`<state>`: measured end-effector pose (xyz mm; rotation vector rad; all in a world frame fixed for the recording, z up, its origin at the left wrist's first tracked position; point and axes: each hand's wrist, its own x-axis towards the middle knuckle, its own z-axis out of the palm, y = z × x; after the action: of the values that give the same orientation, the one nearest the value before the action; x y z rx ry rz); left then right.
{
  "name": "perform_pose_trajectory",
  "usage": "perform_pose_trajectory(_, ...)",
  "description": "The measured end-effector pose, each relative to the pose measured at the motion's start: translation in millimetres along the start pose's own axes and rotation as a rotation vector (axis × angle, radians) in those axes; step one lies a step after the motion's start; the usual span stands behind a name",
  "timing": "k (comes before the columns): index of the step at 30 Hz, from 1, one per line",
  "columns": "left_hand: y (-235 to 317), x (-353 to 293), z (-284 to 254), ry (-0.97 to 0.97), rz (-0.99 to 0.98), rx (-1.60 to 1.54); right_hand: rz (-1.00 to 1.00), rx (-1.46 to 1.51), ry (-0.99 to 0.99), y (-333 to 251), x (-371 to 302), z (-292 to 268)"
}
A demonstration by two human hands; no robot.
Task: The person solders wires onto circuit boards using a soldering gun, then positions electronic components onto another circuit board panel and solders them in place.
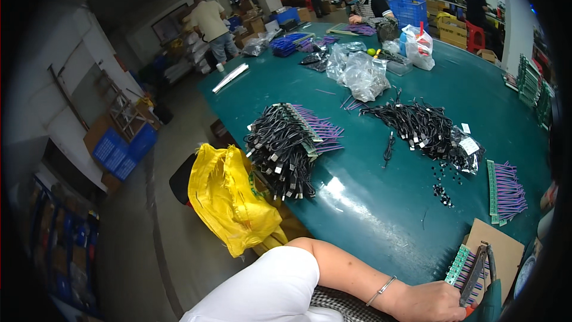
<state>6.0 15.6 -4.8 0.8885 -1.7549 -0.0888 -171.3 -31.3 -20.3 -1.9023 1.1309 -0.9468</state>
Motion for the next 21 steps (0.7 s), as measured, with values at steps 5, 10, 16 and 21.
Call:
perform_pose_trajectory(5, 0.3, -9.2, 10.2, -0.071, -0.196, -0.062, 0.346, 0.344, -0.051, -16.1, -7.7, -6.3)
perform_pose_trajectory(10, -0.3, -9.4, 7.1, -0.134, -0.571, -0.416, 0.348, 0.477, -0.116, -18.0, -13.3, -10.0)
perform_pose_trajectory(16, -4.2, 0.8, -18.9, -0.479, -0.832, -0.472, 0.213, 0.474, -0.105, 5.3, -23.6, 6.0)
perform_pose_trajectory(21, -26.6, -23.0, -16.7, -0.307, -1.193, -0.701, 0.357, 0.574, 0.018, -10.2, -16.9, -7.6)
